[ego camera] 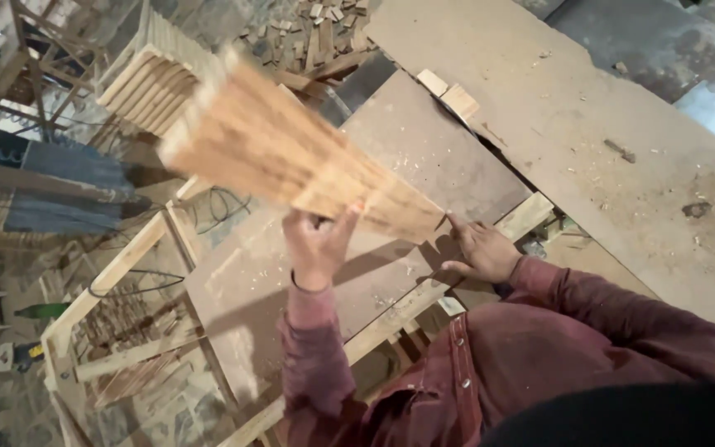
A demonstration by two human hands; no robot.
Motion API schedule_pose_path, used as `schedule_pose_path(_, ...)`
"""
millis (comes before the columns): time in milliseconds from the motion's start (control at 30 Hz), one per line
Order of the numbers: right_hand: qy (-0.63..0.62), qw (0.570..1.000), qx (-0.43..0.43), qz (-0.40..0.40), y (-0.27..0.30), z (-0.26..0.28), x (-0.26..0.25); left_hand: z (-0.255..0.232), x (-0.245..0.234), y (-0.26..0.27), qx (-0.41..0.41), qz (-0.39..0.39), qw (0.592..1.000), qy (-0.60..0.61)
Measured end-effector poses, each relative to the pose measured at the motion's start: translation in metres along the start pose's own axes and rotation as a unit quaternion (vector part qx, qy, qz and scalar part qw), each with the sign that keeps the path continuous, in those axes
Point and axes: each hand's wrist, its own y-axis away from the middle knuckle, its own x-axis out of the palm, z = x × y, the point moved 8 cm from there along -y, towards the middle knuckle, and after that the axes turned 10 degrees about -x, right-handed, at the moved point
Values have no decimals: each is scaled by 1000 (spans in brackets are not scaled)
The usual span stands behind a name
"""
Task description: The person repeatedly picks up wooden planks from a pile on the floor and smooths their surfaces using a hand plane on a workbench. After planing, the person places the finished planks back onto the pile.
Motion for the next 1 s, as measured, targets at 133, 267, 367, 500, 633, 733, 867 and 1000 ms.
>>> schedule_pose_path(133, -158, 978, -27, -131, 3, 8, -33, -51, -4, -73, -6, 19, 984, 175)
schedule_pose_path(267, -141, 970, -35, -195, 22, -8, -17, -46, 31, -125, 50, 27, 978, 202)
schedule_pose_path(367, -27, 984, -115, -135, 10, 20, -29, -38, 68, -162, 63, 23, 971, 227)
schedule_pose_path(500, 25, 990, -126, -50, 1, 29, -23, -35, 113, -198, 72, 2, 959, 273)
schedule_pose_path(633, 4, 993, -113, -41, 3, 23, -17, -21, 152, -218, 15, -8, 968, 251)
schedule_pose_path(733, -9, 992, -113, -46, 1, 24, -24, -9, 173, -226, 21, -22, 978, 205)
schedule_pose_path(867, -11, 985, -159, -71, 1, 31, -33, 12, 192, -240, 14, -17, 981, 193)
schedule_pose_path(1000, -27, 990, -131, -46, 0, 26, -28, 76, 215, -270, 34, -51, 994, 88)
